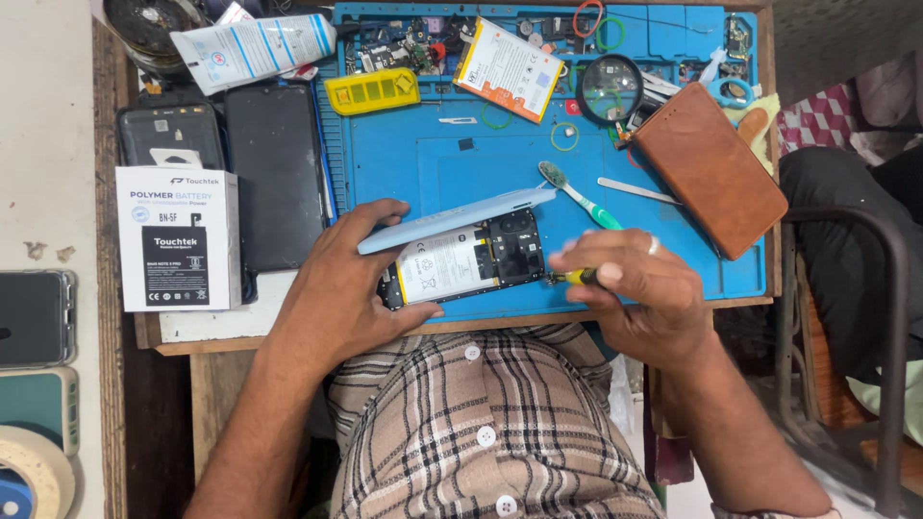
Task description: The person handles a light blue smartphone, removes the back cover, and uses a screwdriver to unscrew internal components. The person then uses a toothbrush to clean inside the device while the back cover remains detached.
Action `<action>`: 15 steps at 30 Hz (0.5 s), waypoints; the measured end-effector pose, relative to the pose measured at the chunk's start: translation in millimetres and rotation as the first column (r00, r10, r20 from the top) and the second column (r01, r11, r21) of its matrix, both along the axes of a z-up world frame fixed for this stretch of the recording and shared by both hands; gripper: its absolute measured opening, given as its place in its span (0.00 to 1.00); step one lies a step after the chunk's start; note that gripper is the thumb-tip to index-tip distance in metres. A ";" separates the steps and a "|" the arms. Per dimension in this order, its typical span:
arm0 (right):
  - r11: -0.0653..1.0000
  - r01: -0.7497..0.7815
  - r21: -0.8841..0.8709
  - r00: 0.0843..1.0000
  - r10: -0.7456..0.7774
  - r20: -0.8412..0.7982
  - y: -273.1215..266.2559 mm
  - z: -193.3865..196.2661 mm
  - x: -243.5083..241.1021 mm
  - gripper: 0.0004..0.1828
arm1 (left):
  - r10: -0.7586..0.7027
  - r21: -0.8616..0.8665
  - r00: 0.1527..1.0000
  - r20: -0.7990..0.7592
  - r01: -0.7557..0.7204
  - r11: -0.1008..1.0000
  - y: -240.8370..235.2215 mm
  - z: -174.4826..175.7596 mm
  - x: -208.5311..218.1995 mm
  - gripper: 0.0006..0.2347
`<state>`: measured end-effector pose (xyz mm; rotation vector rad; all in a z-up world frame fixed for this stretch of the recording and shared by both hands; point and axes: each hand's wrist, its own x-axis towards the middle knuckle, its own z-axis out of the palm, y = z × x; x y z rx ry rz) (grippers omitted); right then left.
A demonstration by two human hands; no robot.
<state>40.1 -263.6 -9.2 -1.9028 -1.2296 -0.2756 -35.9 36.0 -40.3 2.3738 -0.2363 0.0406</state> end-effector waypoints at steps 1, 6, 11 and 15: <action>0.997 0.081 0.002 0.995 -0.081 0.050 1.9 0.0 -0.4 0.32 | -0.002 0.007 1.000 0.002 0.002 1.000 0.4 -0.3 -0.5 0.27; 0.995 0.102 0.007 0.979 -0.101 0.179 5.9 2.8 4.0 0.32 | 0.000 0.019 1.000 0.009 -0.001 1.000 0.0 -0.5 0.4 0.27; 0.981 0.194 -0.025 0.963 -0.185 0.197 3.5 5.5 -0.7 0.34 | -0.002 0.012 1.000 0.003 0.002 1.000 -1.0 0.4 0.8 0.27; 0.998 0.056 -0.035 0.990 -0.051 0.130 5.5 4.8 2.4 0.30 | 0.021 0.005 0.999 -0.037 -0.021 1.000 -0.6 1.5 -0.3 0.27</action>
